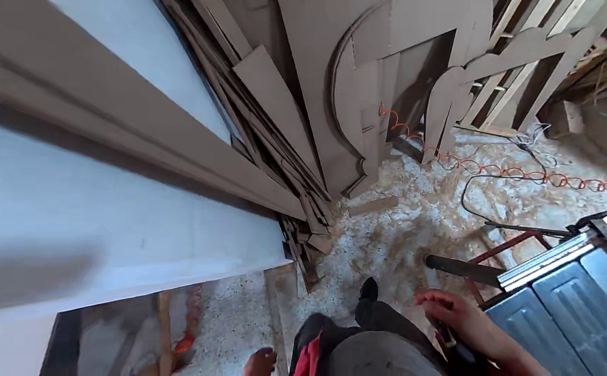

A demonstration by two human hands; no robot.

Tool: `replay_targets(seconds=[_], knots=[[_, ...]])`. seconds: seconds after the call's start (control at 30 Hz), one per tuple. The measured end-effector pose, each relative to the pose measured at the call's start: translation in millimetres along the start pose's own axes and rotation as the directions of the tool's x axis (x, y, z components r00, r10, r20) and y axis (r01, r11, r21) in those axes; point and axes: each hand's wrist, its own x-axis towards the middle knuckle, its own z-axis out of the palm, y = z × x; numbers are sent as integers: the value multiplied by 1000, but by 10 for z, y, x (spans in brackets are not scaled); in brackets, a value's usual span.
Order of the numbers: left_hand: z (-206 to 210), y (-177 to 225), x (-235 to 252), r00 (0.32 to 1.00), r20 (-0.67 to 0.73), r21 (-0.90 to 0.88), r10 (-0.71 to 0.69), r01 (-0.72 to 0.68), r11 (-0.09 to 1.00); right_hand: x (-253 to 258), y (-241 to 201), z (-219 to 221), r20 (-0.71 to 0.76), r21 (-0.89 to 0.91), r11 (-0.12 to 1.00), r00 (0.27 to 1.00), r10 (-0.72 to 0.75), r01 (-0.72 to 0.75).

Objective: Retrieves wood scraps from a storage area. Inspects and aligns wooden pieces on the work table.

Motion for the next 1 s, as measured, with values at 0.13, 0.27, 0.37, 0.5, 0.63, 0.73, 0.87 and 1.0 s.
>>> replay_targets(seconds=[0.13,0.27,0.37,0.5,0.63,0.73,0.87,1.0], knots=[[-41,1151,121,996,37,-17,79,-78,997,223,-94,-467,4,120,993,1000,5,-5],[-175,1968,366,984,102,117,146,-158,981,622,-340,-609,8,156,988,1000,-5,4],[-285,2279,756,984,133,178,117,-140,974,831,-650,-681,-7,162,987,1000,-17,18],[-571,2507,1117,990,129,180,60,-83,980,1102,-1061,-896,-4,105,994,1000,-16,17],[-891,2690,1232,994,104,162,35,-52,985,1396,-1346,-1205,-30,59,998,999,-11,13],[-1009,2833,1275,998,51,56,36,-39,998,1711,-1612,-1444,36,63,997,999,-35,33],[-896,2996,1247,1000,2,-87,-29,29,996,2189,-1964,-1853,154,-16,997,985,-75,79],[-545,3226,1064,992,-16,-280,-125,115,953,2622,-2266,-2436,230,-135,980,966,-115,149]])
